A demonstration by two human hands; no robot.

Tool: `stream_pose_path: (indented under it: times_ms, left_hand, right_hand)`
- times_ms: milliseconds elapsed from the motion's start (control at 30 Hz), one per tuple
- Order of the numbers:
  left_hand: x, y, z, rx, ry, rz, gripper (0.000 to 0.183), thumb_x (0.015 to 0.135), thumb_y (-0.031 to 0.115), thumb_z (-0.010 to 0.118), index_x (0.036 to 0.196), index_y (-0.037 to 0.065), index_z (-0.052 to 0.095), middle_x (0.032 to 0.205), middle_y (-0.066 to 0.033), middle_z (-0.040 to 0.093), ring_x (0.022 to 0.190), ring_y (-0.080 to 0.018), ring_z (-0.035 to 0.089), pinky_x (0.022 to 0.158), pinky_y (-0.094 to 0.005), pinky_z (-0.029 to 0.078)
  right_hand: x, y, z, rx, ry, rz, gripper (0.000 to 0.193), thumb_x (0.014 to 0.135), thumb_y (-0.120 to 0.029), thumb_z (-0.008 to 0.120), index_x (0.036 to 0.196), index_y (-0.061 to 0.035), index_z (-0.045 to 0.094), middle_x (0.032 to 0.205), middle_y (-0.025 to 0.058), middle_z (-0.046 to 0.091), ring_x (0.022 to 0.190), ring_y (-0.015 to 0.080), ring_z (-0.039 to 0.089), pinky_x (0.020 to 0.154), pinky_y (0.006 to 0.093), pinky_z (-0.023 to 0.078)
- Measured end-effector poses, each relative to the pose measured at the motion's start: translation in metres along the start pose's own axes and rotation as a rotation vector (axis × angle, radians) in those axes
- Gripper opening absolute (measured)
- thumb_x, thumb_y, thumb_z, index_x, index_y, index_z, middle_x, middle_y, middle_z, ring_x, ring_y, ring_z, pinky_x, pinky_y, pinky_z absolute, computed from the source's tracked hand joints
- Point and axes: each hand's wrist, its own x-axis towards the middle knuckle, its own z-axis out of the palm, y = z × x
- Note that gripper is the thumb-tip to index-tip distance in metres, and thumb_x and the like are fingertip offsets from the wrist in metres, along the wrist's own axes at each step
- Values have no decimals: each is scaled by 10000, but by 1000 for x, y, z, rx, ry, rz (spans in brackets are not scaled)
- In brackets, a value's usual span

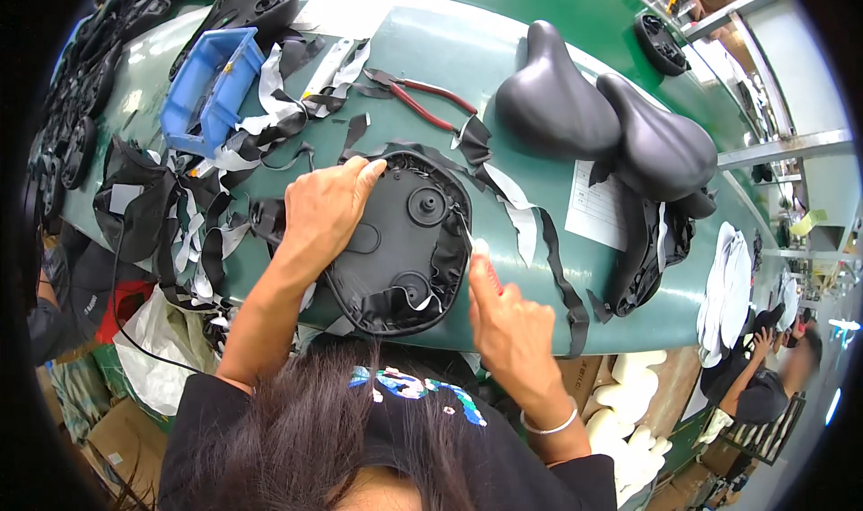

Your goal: The person uses a red utility knife to trim excess black material from the underside of bicycle seats. They repeatedly cut along the edges, peel away strips of material, and flip the seats to access different sides, working on multiple units at a green assembly table.

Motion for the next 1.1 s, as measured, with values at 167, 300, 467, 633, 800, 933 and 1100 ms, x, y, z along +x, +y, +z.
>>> stream_pose_path:
  times_ms: [167, 300, 467, 633, 800, 933, 1100]
  left_hand:
    - [-14, 3, 7, 22, 123, 10, 344, 960, 364, 480, 819, 78, 609, 633, -125, 620, 571, -336, 610, 531, -433, 458]
    - [-23, 3, 10, 47, 197, 22, 329, 953, 345, 505, 799, 70, 597, 607, -114, 613, 550, -318, 612, 524, -417, 447]
    - [-23, 11, 4, 41, 145, 5, 375, 971, 380, 449, 804, 67, 571, 658, -123, 620, 590, -347, 606, 533, -435, 456]
    - [-24, 6, 6, 89, 134, -52, 329, 949, 355, 506, 828, 70, 618, 634, -104, 623, 571, -312, 616, 544, -411, 455]
    - [-9, 16, 2, -9, 410, 136, 255, 885, 354, 593, 985, 121, 621, 1024, -107, 633, 967, -296, 593, 792, -435, 413]
    - [-2, 46, 9, -81, 43, 639, 209, 776, 303, 701, 899, 137, 670, 1118, -24, 559, 1200, -246, 444, 1007, -518, 217]
    - [6, 37, 22, -199, 28, 598, 102, 807, 217, 668, 777, 121, 677, 1049, -1, 571, 1183, -227, 448, 1044, -565, 145]
  right_hand:
    - [-32, -2, -14, 364, -42, 103, 499, 880, -131, 589, 1360, -111, 454, 808, 199, 662, 552, 352, 605, 529, 389, 466]
    - [8, 2, 1, 742, 396, 115, 538, 856, -82, 632, 1363, -112, 452, 1140, 177, 630, 667, 193, 608, 606, 300, 494]
    - [68, -7, 22, 285, 349, -51, 593, 781, -44, 676, 1330, -56, 452, 1056, 230, 611, 856, 358, 615, 719, 399, 495]
    - [58, 2, 5, 623, 197, 11, 510, 775, -40, 658, 1256, -15, 490, 819, 154, 598, 686, 302, 608, 635, 364, 479]
    - [40, 23, 1, 1332, 224, 286, 426, 785, -14, 662, 1190, 11, 532, 827, 2, 565, 669, 51, 515, 598, 197, 433]
    - [56, 3, 10, 1475, 236, 176, 492, 795, -36, 691, 1239, 3, 484, 852, -2, 572, 680, 51, 511, 603, 189, 424]
    - [31, 37, 7, 844, 281, 34, 529, 833, -127, 685, 1314, -59, 476, 1074, 161, 642, 928, 242, 651, 806, 333, 504]
